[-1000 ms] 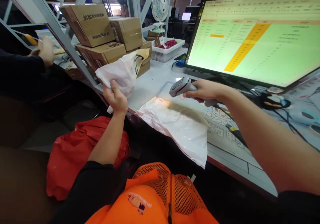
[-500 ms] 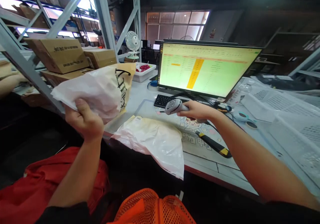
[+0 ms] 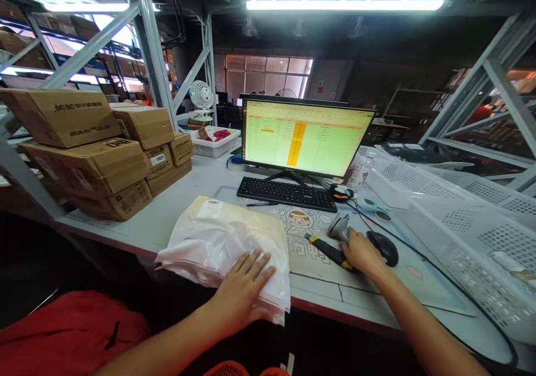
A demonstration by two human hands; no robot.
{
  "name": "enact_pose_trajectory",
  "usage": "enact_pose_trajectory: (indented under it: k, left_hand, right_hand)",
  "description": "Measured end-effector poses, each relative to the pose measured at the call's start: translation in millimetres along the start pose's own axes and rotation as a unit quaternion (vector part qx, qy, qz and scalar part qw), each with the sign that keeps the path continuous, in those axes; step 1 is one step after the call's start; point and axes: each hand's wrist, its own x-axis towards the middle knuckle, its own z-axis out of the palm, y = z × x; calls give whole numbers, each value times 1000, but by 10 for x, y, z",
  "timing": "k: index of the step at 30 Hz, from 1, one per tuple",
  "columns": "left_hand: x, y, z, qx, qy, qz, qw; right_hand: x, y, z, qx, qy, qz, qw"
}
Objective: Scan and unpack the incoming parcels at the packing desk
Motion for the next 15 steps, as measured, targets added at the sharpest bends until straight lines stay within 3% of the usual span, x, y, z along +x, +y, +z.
enact_pose_trajectory:
  k: [4,8,12,15]
  left_hand:
    - [19,23,14,-6,-36,-17,999]
    - [-112,-75,-183,5,-57,-10,998]
    - [-369,-387,-311,103,-7,-69,992]
    - [-474,-554,-242,204,46,-98,973]
  right_hand:
    - [-6,112,111,10,13,10,1000]
    - [-59,194,4,41,53,-2,998]
    - [-552,-70,-133,172,108,-163,965]
    - [-1073,-553,-71,219,41,-322,920]
